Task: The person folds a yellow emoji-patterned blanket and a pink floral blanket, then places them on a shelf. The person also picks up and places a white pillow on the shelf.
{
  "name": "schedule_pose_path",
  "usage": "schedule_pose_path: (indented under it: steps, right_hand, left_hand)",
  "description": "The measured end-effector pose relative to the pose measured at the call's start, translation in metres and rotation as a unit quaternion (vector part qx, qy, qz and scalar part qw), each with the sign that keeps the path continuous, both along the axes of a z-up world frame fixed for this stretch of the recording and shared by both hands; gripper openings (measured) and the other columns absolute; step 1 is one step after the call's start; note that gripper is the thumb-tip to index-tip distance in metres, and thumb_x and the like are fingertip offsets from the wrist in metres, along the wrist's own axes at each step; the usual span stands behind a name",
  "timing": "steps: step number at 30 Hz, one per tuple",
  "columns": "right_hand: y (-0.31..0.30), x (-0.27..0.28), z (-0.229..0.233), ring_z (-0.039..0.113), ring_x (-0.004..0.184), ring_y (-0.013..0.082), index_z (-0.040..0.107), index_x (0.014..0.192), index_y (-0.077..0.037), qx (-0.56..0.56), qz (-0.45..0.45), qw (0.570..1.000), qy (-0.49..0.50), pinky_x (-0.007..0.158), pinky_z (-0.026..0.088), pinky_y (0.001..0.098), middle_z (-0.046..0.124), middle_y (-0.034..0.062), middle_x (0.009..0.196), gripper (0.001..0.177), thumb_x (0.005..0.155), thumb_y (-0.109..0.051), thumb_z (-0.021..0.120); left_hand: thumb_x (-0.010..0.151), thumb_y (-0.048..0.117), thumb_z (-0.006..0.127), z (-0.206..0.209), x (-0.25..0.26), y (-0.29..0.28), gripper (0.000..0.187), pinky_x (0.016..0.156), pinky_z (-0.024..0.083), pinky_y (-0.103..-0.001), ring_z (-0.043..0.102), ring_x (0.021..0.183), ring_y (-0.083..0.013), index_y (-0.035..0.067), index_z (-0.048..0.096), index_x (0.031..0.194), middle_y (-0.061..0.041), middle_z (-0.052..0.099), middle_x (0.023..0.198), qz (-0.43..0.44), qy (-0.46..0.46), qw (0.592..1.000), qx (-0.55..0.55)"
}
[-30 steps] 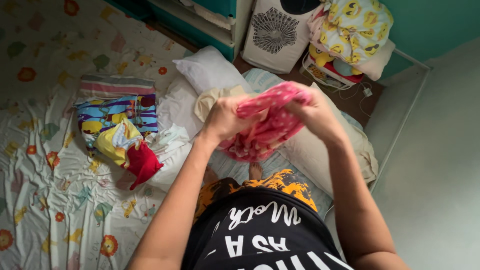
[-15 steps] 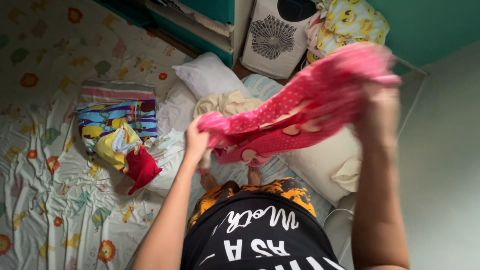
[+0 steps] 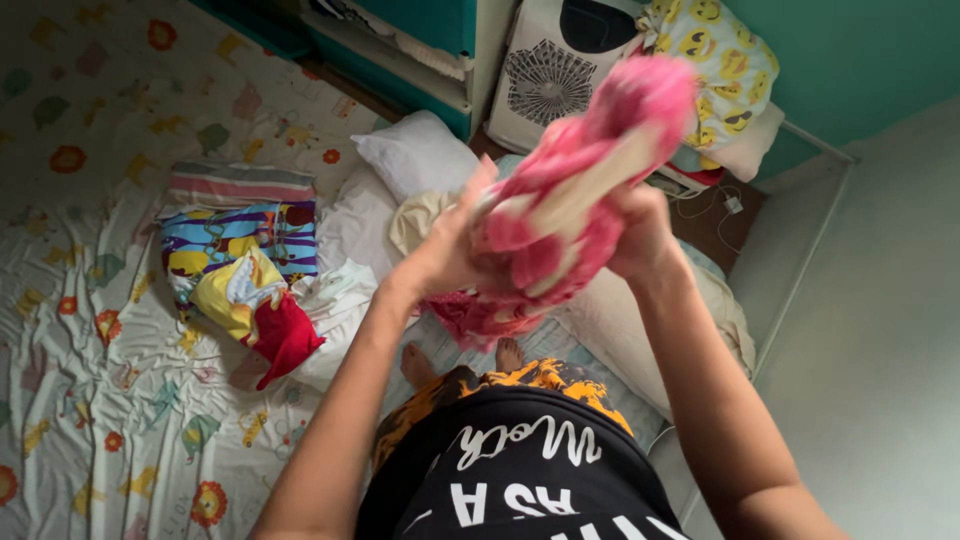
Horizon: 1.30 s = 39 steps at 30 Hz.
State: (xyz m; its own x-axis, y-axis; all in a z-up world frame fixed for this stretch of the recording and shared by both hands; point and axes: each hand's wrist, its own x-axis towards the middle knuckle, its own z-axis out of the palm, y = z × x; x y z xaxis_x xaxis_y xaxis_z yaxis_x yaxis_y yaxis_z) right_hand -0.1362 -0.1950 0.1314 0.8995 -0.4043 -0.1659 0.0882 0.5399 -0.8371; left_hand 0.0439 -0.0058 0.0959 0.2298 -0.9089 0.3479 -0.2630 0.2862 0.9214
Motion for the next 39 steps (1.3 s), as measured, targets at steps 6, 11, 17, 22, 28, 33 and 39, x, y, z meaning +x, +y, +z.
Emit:
schedule_pose_path:
  steps: [6, 11, 17, 22, 28, 33, 39]
  right_hand:
    - [-0.026, 0.028, 0.056, 0.066, 0.121, 0.0222, 0.060, 0.132, -0.005, 0.069, -0.080, 0.991, -0.078, 0.109, 0.053, 0.0388, 0.068, 0.0086, 0.131, 0.051, 0.091, -0.033, 0.067]
    - [-0.058, 0.038, 0.087, 0.066, 0.123, 0.0224, 0.061, 0.130, -0.008, 0.111, -0.114, 0.977, -0.140, 0.111, 0.053, 0.0398, 0.069, 0.0072, 0.131, 0.052, 0.089, -0.040, 0.067]
    - [-0.030, 0.000, 0.013, 0.060, 0.124, 0.0169, 0.059, 0.125, -0.015, -0.014, -0.062, 0.994, -0.094, 0.114, 0.047, 0.0398, 0.065, -0.0004, 0.128, 0.033, 0.109, -0.042, 0.068]
    - [0.039, -0.037, -0.061, 0.065, 0.102, 0.0179, 0.063, 0.123, -0.002, -0.090, 0.065, 0.986, 0.129, 0.088, 0.058, 0.0387, 0.068, 0.0051, 0.111, 0.040, 0.103, -0.037, 0.060]
    - [0.087, 0.012, -0.079, 0.068, 0.107, 0.0235, 0.039, 0.138, -0.009, -0.187, -0.127, 0.961, 0.159, 0.088, 0.060, 0.0434, 0.065, 0.0104, 0.122, 0.074, 0.073, -0.008, 0.074]
    - [0.035, 0.004, -0.025, 0.068, 0.107, 0.0257, 0.059, 0.138, -0.004, -0.225, 0.064, 0.954, 0.186, 0.093, 0.054, 0.0407, 0.070, 0.0142, 0.126, 0.056, 0.084, -0.011, 0.072]
    - [0.001, 0.025, 0.043, 0.070, 0.108, 0.0225, 0.063, 0.133, -0.005, -0.020, -0.045, 0.998, 0.036, 0.095, 0.058, 0.0402, 0.071, 0.0100, 0.123, 0.039, 0.103, -0.030, 0.063]
  left_hand:
    - [0.070, 0.033, 0.081, -0.137, -0.051, -0.031, 0.073, 0.100, 0.047, -0.037, 0.057, 0.119, -0.0278, 0.012, 0.056, 0.136, -0.011, 0.063, 0.130, -0.027, -0.086, 0.965, 0.247]
    - [0.089, 0.020, 0.068, -0.173, -0.092, -0.041, 0.039, 0.094, 0.053, -0.035, 0.067, 0.109, -0.0241, 0.008, 0.064, 0.127, -0.010, 0.070, 0.116, -0.030, 0.001, 0.985, 0.170]
    - [0.093, 0.016, 0.063, -0.086, -0.060, -0.031, 0.029, 0.089, 0.055, -0.033, 0.069, 0.103, -0.0199, 0.002, 0.067, 0.118, -0.007, 0.073, 0.110, 0.153, 0.253, 0.951, 0.088]
    - [0.100, 0.022, 0.063, -0.012, -0.038, -0.045, 0.026, 0.086, 0.054, -0.032, 0.067, 0.097, -0.0173, 0.001, 0.071, 0.113, -0.004, 0.072, 0.108, 0.241, 0.307, 0.920, 0.028]
    - [0.108, 0.036, 0.059, 0.017, -0.046, -0.044, 0.042, 0.090, 0.043, -0.034, 0.054, 0.105, -0.0197, -0.002, 0.060, 0.126, -0.010, 0.058, 0.116, 0.133, 0.330, 0.933, 0.063]
    - [0.110, 0.048, 0.045, 0.041, 0.018, -0.009, 0.050, 0.097, 0.055, -0.030, 0.058, 0.105, -0.0096, 0.015, 0.048, 0.148, -0.002, 0.062, 0.126, 0.087, 0.306, 0.948, -0.024]
    - [0.099, 0.071, 0.036, 0.040, 0.037, 0.030, 0.085, 0.110, 0.051, -0.047, 0.056, 0.133, -0.0262, 0.006, 0.037, 0.154, -0.010, 0.055, 0.146, 0.031, 0.555, 0.830, -0.049]
